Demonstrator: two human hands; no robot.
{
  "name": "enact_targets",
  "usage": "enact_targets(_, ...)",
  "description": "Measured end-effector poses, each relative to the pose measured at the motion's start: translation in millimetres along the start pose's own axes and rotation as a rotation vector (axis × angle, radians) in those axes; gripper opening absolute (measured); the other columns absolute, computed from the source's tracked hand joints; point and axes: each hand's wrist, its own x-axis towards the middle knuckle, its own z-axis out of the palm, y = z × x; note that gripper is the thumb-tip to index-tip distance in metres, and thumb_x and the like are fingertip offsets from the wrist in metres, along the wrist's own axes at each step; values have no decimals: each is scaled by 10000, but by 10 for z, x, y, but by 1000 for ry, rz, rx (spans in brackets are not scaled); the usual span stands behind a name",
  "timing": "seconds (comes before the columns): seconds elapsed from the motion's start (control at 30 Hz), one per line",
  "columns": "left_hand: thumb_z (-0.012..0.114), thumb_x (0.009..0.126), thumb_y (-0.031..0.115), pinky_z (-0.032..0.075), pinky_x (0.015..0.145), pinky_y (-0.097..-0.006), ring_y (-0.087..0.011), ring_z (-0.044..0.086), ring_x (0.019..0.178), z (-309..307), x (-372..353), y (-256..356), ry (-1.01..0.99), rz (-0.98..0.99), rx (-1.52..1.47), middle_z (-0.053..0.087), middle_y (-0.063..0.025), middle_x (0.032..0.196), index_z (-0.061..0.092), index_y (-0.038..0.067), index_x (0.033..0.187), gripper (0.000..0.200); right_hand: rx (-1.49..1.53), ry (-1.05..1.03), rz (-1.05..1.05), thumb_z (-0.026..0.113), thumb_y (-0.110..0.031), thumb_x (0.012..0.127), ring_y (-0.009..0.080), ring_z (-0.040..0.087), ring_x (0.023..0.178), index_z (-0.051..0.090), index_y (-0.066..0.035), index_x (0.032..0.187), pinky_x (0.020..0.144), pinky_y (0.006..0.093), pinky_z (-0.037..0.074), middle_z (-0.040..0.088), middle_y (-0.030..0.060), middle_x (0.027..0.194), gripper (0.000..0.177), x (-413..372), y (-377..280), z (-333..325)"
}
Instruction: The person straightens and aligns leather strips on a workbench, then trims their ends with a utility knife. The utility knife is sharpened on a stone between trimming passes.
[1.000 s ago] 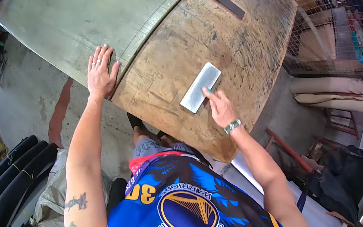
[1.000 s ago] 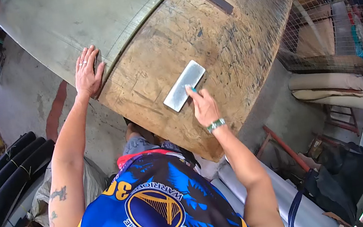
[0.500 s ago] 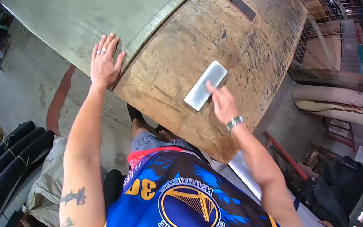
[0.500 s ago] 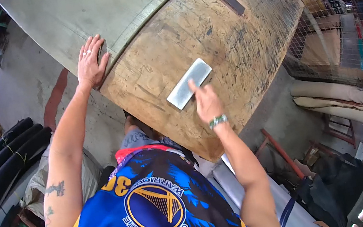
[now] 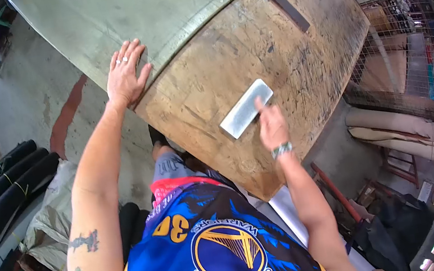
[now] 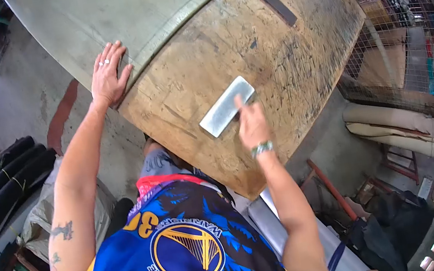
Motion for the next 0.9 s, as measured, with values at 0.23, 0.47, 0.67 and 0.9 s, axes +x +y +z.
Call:
enact_targets(0.23,572,1039,442,204,1315,-456,-247,279,1594,-44,15,29,-20,-23,-6,416,-31,1668,504,166,1517,556,25,116,17,602,-56,987,385,647,867,643,-298,1463,800,470,550,580,159,995,535,145,142,37)
enact_targets(0.47,570,1040,437,210,1315,-458,-246,275,1594,-40,30,18,-3,-11,-15,414,-31,1668,504,162,1514,552,-33,218,8,567,-16,997,376,646,903,651,-286,1456,836,449,553,599,163,1003,539,195,54,-5)
enact_targets(0.67,551,1052,447,205,1318,-452,-237,277,1593,-16,23,20,-16,-13,-5,406,-21,1674,498,162,1519,550,-60,132,-62,608,-53,967,375,614,872,661,-257,1430,774,470,537,562,151,952,509,106,133,34)
enact_targets(0.9,550,1052,453,208,1317,-450,-236,279,1593,23,11,-4,-8,-14,-4,407,-22,1676,501,160,1525,559,-87,81,-62,574,-60,991,378,608,879,658,-276,1443,758,475,540,571,173,967,508,78,75,-11)
